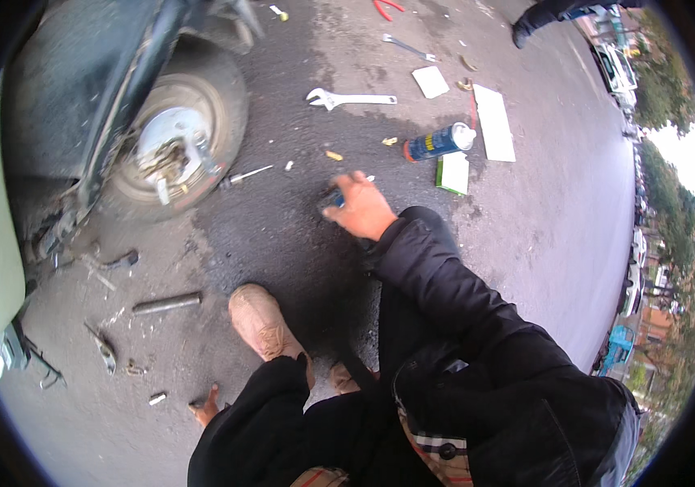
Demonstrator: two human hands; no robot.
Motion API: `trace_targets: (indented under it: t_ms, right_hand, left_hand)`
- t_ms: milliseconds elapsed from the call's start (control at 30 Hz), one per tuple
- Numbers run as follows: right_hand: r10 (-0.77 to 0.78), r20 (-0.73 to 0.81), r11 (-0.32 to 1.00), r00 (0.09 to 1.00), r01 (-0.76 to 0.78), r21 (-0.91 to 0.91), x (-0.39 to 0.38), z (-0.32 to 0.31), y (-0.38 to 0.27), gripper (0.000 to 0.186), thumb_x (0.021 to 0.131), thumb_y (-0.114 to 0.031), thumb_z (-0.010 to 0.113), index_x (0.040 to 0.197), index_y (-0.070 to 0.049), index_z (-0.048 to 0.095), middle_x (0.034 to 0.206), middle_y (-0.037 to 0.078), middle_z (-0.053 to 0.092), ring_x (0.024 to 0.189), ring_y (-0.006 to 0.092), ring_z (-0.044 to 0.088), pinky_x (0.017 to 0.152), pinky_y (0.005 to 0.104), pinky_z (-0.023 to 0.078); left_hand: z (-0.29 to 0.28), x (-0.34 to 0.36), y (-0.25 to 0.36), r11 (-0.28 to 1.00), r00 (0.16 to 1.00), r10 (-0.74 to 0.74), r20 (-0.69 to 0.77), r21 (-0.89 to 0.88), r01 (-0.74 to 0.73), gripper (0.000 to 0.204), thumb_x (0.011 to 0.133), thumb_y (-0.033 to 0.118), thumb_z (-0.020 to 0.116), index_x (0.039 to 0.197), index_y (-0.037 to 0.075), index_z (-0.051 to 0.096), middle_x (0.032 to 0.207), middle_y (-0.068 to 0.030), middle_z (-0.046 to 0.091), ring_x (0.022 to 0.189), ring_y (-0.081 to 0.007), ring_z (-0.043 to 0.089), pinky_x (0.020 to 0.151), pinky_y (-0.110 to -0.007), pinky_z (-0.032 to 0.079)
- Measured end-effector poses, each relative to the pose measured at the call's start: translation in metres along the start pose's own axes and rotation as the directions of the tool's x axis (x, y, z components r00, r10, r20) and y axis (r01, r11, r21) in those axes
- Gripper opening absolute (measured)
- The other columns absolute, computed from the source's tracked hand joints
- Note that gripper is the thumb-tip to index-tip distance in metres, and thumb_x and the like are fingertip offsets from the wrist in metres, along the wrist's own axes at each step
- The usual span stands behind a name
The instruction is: The person searches a cluttered parts cabinet, retrieves a small green box, and walks to a scooter. They open the box, remove a brake assembly, and install it onto the scooter's wheel hub, tightening it by hand.
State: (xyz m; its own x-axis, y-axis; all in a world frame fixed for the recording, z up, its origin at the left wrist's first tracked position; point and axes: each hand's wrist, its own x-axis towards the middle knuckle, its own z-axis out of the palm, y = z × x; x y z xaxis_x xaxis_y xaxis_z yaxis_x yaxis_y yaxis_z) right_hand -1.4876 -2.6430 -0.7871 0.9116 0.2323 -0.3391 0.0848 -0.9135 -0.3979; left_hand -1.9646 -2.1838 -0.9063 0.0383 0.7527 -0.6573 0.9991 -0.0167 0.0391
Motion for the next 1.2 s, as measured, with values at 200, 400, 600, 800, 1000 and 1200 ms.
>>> trace_targets:
  t_ms: [200, 400, 600, 800, 1000, 1200]
  right_hand:
    - [0.007, -0.041, 0.986, 0.999, -0.013, -0.164, 0.002, 0.007, 0.001, 0.067, 0.081, -0.032, 0.083, 0.134, 0.002, 0.062, 0.123, 0.028, 0.065, 0.119, 0.0451, 0.059, 0.107, 0.0505, 0.046]
    - [0.018, -0.005, 0.976, 1.000, -0.019, -0.217, 0.003, 0.017, 0.004, 0.058, 0.080, -0.029, 0.082, 0.129, 0.000, 0.069, 0.122, 0.023, 0.066, 0.122, 0.0435, 0.055, 0.106, 0.0488, 0.046]
    - [0.001, -0.030, 0.982, 1.000, -0.006, -0.189, 0.000, 0.018, -0.002, 0.058, 0.076, -0.030, 0.084, 0.125, -0.001, 0.072, 0.126, 0.024, 0.065, 0.124, 0.0468, 0.055, 0.108, 0.0503, 0.046]
    - [0.042, -0.031, 0.998, 0.999, -0.040, 0.039, 0.016, 0.014, -0.019, 0.071, 0.081, -0.030, 0.084, 0.139, 0.004, 0.062, 0.136, 0.032, 0.064, 0.132, 0.0473, 0.058, 0.115, 0.0489, 0.044]
    - [-0.067, -0.084, 0.935, 0.994, 0.092, 0.344, 0.060, -0.001, -0.080, 0.079, 0.089, -0.028, 0.083, 0.150, 0.008, 0.048, 0.150, 0.035, 0.055, 0.144, 0.0426, 0.053, 0.120, 0.0452, 0.041]
    - [-0.159, -0.147, 0.869, 0.976, 0.209, 0.448, 0.099, -0.018, -0.133, 0.075, 0.093, -0.023, 0.079, 0.153, 0.007, 0.045, 0.152, 0.031, 0.056, 0.145, 0.0402, 0.053, 0.120, 0.0438, 0.041]
  left_hand:
    - [0.005, 0.011, 0.002, 0.954, 0.965, -0.261, 0.035, 0.164, 0.252, 0.170, 0.051, 0.069, 0.100, 0.162, -0.013, 0.002, 0.164, -0.0394, 0.025, 0.155, -0.0504, 0.027, 0.126, -0.053, 0.031]
    - [0.006, 0.007, 0.013, 0.944, 0.958, -0.272, 0.091, 0.220, 0.247, 0.174, 0.053, 0.071, 0.098, 0.162, -0.014, -0.008, 0.165, -0.0436, 0.017, 0.156, -0.0541, 0.022, 0.127, -0.054, 0.028]
    - [0.011, 0.005, 0.022, 0.914, 0.940, -0.328, 0.092, 0.280, 0.292, 0.178, 0.050, 0.076, 0.096, 0.161, -0.013, -0.011, 0.166, -0.0445, 0.012, 0.157, -0.0551, 0.021, 0.127, -0.059, 0.027]
    - [0.010, -0.004, 0.031, 0.874, 0.890, -0.426, 0.162, 0.328, 0.359, 0.170, 0.057, 0.091, 0.081, 0.166, -0.001, -0.012, 0.173, -0.0342, 0.006, 0.162, -0.0469, 0.010, 0.131, -0.056, 0.020]
    - [0.005, -0.010, 0.030, 0.897, 0.910, -0.387, 0.147, 0.291, 0.334, 0.169, 0.059, 0.088, 0.082, 0.166, -0.001, -0.013, 0.173, -0.0350, 0.004, 0.163, -0.0450, 0.006, 0.132, -0.054, 0.015]
    - [0.010, 0.000, 0.024, 0.885, 0.903, -0.395, 0.169, 0.333, 0.325, 0.170, 0.060, 0.090, 0.080, 0.164, -0.006, -0.015, 0.173, -0.0351, 0.005, 0.163, -0.0450, 0.004, 0.132, -0.054, 0.013]
